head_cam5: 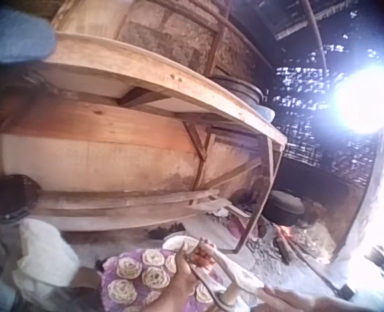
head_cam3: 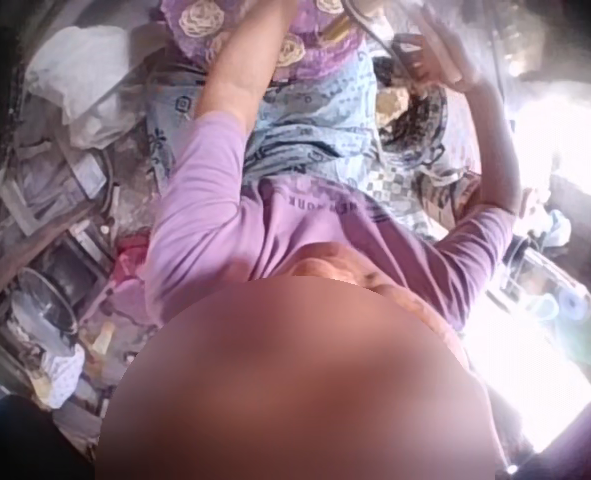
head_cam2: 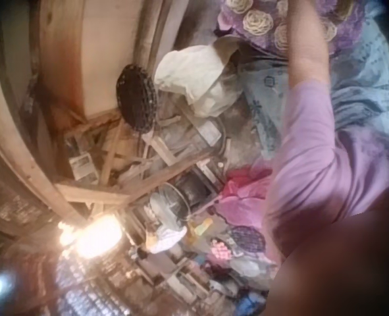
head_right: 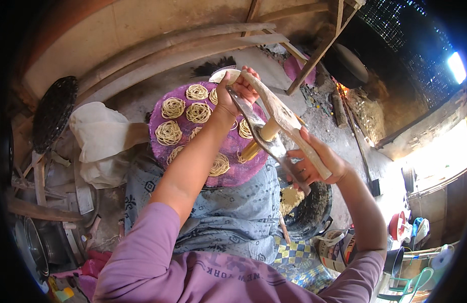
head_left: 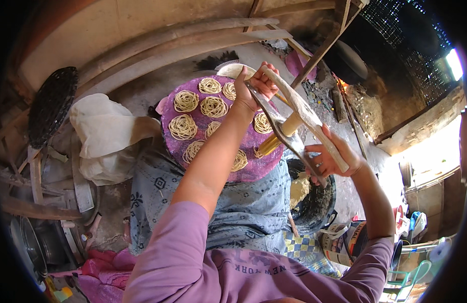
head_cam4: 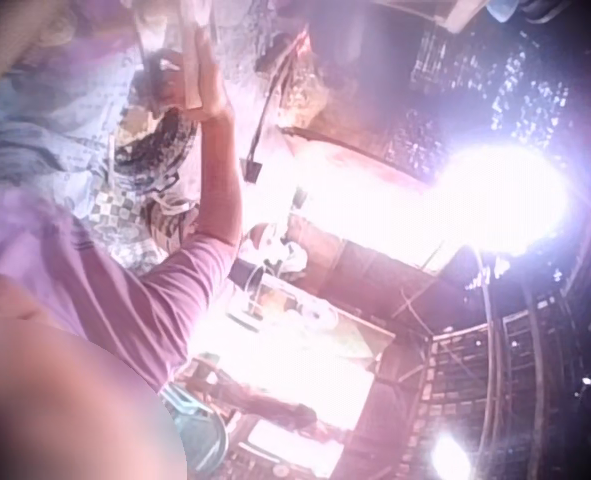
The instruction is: The person kneads dough in a large bowl, adds water, and uses a wooden noodle press to extrude dough into spiral shapes onto a purple tray. They repeatedly fill the press, push the dough through, and arrange the resulting noodle spirals on the tray.
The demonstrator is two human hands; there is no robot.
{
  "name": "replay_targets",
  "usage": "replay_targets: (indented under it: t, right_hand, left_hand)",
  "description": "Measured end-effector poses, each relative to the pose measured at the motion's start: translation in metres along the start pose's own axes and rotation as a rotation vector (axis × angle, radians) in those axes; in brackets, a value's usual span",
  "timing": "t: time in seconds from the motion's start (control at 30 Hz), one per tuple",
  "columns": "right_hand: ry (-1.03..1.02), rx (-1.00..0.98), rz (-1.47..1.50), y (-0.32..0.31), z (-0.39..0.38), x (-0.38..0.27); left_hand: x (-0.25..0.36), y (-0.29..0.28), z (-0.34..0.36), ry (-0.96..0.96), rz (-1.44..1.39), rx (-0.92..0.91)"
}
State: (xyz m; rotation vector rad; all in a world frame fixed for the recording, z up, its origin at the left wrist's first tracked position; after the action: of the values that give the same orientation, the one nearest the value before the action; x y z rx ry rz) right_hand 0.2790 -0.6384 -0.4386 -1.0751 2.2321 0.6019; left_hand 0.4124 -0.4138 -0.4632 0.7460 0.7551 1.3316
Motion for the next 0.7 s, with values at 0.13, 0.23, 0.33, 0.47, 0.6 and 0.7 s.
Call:
replay_targets:
  t: [0.13,0.23,0.33,0.47,0.6,0.7]
  right_hand:
    - [-0.07,0.119,-0.161,-0.003,-0.002,-0.028]
    - [-0.131,0.089,-0.161,0.01,-0.01,-0.033]
    - [-0.087,0.064,-0.14,0.017,-0.027,-0.03]
    - [-0.054,0.254,-0.201,-0.001,-0.045,-0.041]
    - [-0.133,0.27,-0.242,0.003,-0.033,-0.051]
    - [-0.166,0.143,-0.164,0.02,-0.025,-0.041]
  left_hand:
    - [0.026,0.031,0.01,0.079,-0.005,-0.046]
    - [0.034,0.06,0.006,0.066,-0.026,-0.095]
    - [0.023,0.065,-0.006,0.087,-0.032,-0.014]
    - [0.013,0.066,0.003,0.186,0.006,0.03]
    - [0.025,0.078,0.014,0.107,-0.063,-0.028]
    - [0.035,0.083,0.003,0.111,0.055,-0.005]
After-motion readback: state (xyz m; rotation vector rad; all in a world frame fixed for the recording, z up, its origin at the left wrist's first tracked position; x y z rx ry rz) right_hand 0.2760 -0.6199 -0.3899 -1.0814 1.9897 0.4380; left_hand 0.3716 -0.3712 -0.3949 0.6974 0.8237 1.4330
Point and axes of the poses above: each hand's wrist, its own z-axis towards the middle knuckle, its own y-axis out of the palm, x = y × z, the point moved 9 cm from there along z, towards the middle knuckle, and after that the axes turned 4 degrees about -x, right-handed, at the moved point
